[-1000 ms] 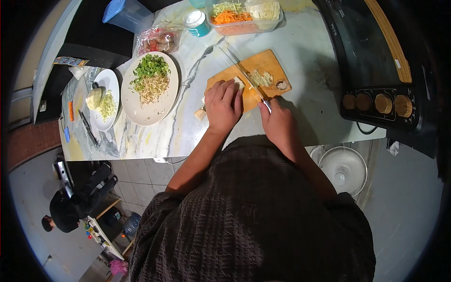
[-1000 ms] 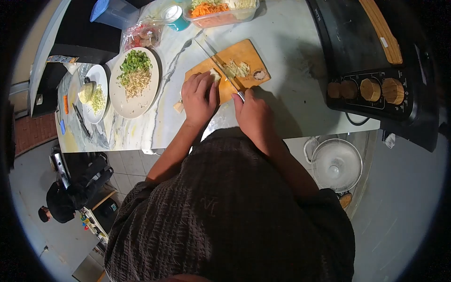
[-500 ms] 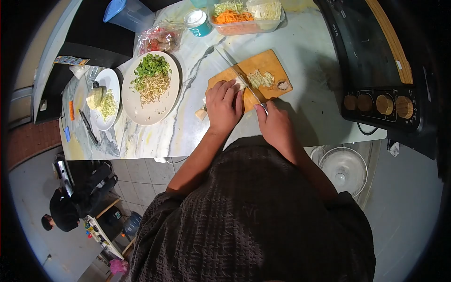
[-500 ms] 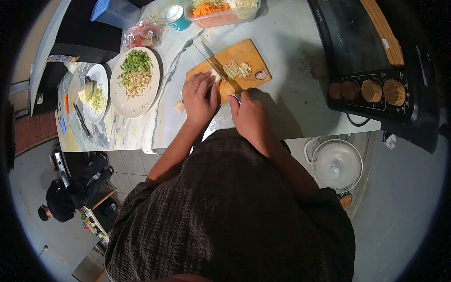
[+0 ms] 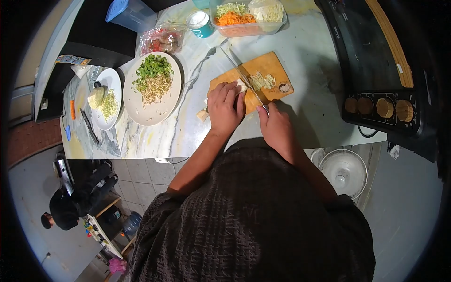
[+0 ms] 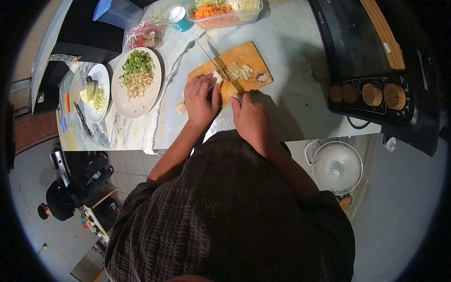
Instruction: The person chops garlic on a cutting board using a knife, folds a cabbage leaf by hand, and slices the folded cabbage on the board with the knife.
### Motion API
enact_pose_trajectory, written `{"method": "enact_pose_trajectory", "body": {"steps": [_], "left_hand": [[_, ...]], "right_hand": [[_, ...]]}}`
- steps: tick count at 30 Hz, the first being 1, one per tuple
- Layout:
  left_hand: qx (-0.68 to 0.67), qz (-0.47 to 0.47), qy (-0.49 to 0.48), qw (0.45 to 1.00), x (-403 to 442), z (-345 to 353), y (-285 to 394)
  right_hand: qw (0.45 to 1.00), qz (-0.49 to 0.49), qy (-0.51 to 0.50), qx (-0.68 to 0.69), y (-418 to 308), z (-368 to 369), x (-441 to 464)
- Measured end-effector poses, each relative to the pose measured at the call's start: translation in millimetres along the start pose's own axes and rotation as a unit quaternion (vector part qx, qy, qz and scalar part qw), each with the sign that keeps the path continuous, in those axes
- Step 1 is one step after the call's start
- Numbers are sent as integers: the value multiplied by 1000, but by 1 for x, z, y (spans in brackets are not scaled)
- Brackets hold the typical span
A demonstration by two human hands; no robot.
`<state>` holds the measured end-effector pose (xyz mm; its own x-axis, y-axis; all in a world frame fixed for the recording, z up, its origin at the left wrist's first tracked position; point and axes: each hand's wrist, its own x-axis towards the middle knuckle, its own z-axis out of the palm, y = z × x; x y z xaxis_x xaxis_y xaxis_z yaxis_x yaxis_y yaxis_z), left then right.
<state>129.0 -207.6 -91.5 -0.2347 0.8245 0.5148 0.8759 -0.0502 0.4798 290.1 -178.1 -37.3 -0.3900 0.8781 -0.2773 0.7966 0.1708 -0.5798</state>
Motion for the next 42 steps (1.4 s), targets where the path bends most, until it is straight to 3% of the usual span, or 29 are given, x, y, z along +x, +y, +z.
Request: {"method": "enact_pose_trajectory", "body": {"steps": [42], "left_hand": [[0,6,-15,1000,1,3,-3]], "right_hand": [[999,17,-26,42,-14,6,5]]}}
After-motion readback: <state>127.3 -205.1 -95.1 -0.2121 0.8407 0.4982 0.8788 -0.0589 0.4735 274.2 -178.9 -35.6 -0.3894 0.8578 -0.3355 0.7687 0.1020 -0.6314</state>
